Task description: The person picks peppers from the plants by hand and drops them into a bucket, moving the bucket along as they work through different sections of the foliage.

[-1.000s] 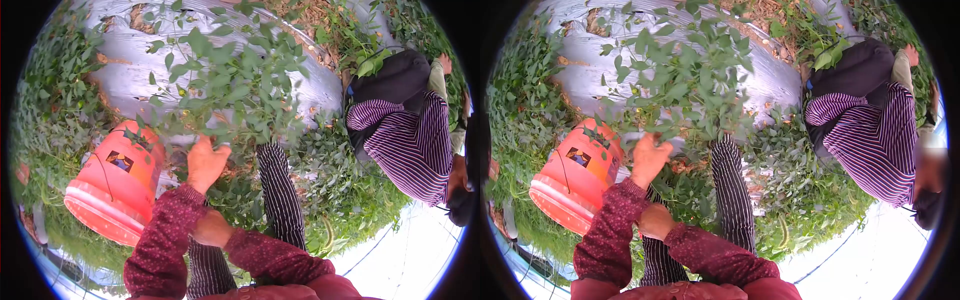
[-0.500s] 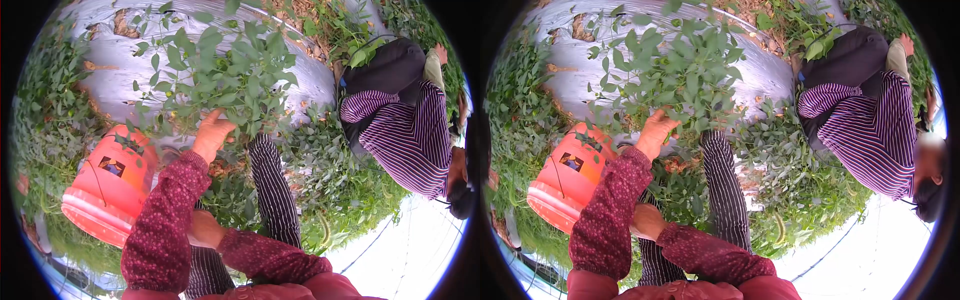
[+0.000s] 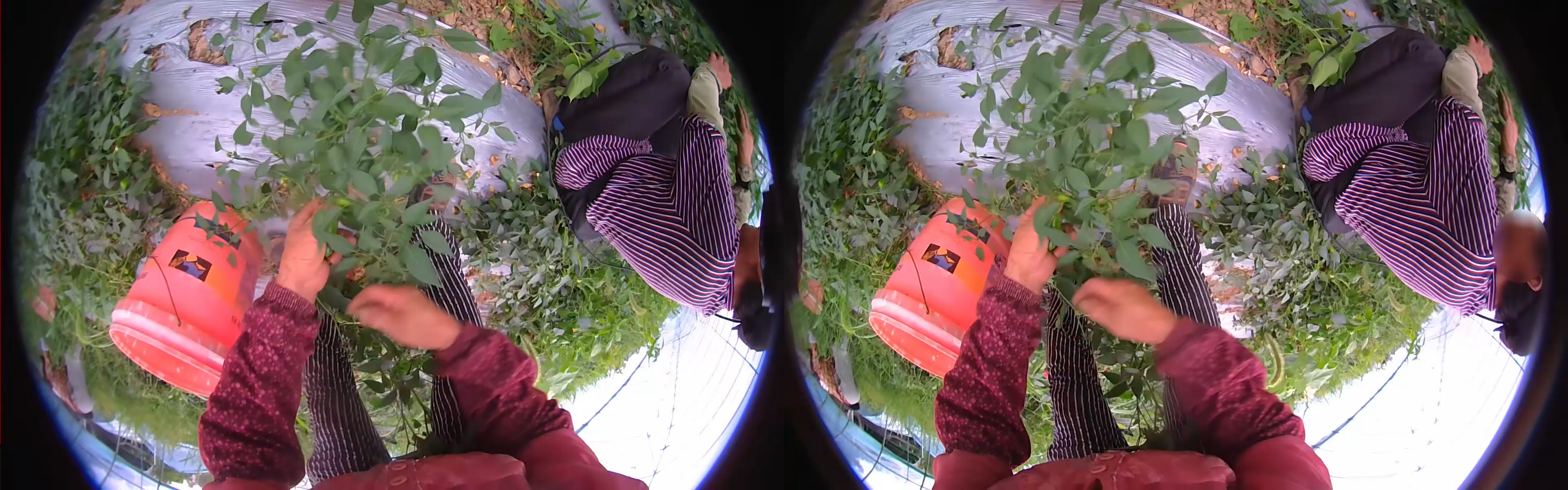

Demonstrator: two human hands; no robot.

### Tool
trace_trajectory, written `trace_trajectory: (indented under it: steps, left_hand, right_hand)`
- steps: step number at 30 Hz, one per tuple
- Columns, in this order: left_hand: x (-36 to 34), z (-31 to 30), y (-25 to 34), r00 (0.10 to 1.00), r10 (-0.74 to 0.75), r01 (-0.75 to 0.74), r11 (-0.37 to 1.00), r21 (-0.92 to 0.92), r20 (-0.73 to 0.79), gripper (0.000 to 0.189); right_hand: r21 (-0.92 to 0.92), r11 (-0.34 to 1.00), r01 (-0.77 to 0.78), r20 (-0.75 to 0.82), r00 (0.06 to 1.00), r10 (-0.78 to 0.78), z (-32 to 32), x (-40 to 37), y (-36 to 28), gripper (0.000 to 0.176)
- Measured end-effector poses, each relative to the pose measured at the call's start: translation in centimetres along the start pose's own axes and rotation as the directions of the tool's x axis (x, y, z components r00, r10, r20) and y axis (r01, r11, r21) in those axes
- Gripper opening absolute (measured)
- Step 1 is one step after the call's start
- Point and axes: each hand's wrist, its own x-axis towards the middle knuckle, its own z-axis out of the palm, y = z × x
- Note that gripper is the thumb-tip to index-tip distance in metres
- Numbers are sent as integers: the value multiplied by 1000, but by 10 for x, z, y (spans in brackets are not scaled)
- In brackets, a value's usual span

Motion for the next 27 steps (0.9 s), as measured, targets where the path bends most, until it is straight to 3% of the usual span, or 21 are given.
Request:
trace_trajectory:
  steps: [1,2,3,4,5,6,8,9,11,13,15,16,17,18,19,20,21,23,25,26,27]
  left_hand:
    - [-4,-2,1,1000,7,-7,1000,-1,-4,15]
    - [-7,-6,2,998,-59,58,998,-39,-15,14]
    - [-10,-10,2,992,-126,124,989,-76,-21,13]
    - [-6,-24,-7,987,-141,151,977,-152,77,13]
    - [-12,-21,-5,987,-139,149,978,-149,76,13]
    - [-18,-16,-2,988,-153,150,983,-109,-16,14]
    - [-22,-16,3,984,-141,134,988,-70,-105,14]
    - [-23,-22,1,986,-150,148,989,-22,-78,13]
    - [-28,-29,2,987,-149,151,988,29,-57,13]
    - [-33,-28,2,985,-154,156,988,19,-74,9]
    - [-35,-29,2,983,-159,155,987,-50,-87,10]
    - [-32,-33,-1,986,-162,162,987,4,-44,13]
    - [-30,-37,-6,986,-169,169,984,58,-3,17]
    - [-30,-43,-13,985,-170,170,984,51,-8,17]
    - [-31,-48,-21,984,-170,171,985,22,-51,25]
    - [-32,-53,-29,981,-171,171,985,-5,-94,33]
    - [-32,-60,-38,976,-170,167,985,-30,-135,42]
    - [-34,-72,-43,981,-170,165,984,-61,-89,45]
    - [-41,-66,-35,975,-167,159,985,-66,-147,32]
    - [-44,-65,-36,975,-163,154,986,-68,-151,32]
    - [-49,-66,-37,986,-95,80,991,-106,-141,27]
  right_hand:
    - [118,992,-48,-105,993,60,-8,-5,16,22]
    - [109,976,-188,-145,969,202,-27,-10,4,21]
    - [273,962,20,-233,971,46,-28,1,49,22]
    - [400,915,56,-241,969,47,-36,11,83,24]
    - [521,848,92,-249,967,48,-43,20,99,26]
    - [523,847,96,-249,968,44,-45,21,79,26]
    - [595,803,18,-407,869,282,-55,23,36,32]
    - [592,806,24,-407,872,273,-60,29,25,32]
    - [576,773,268,-426,905,4,-67,44,9,34]
    - [650,732,207,-337,941,33,-68,58,5,40]
    - [508,812,287,-238,953,-188,-64,73,-1,48]
    - [-422,873,244,-211,910,-356,-66,80,-1,57]
    - [-426,871,246,-205,911,-358,-62,85,-8,57]
    - [117,967,228,-243,950,-194,-52,90,-19,61]
    - [626,767,141,-186,982,-30,-44,94,-26,65]
    - [534,812,236,-214,967,-141,-40,107,-8,70]
    - [535,812,234,-210,968,-140,-32,105,-15,70]
    - [521,848,96,-292,954,71,-12,95,-29,73]
    - [524,852,11,-216,969,121,-5,85,-36,70]
    - [71,995,-65,-236,968,80,-1,84,-37,68]
    - [-398,908,-128,-238,971,32,2,86,-38,66]
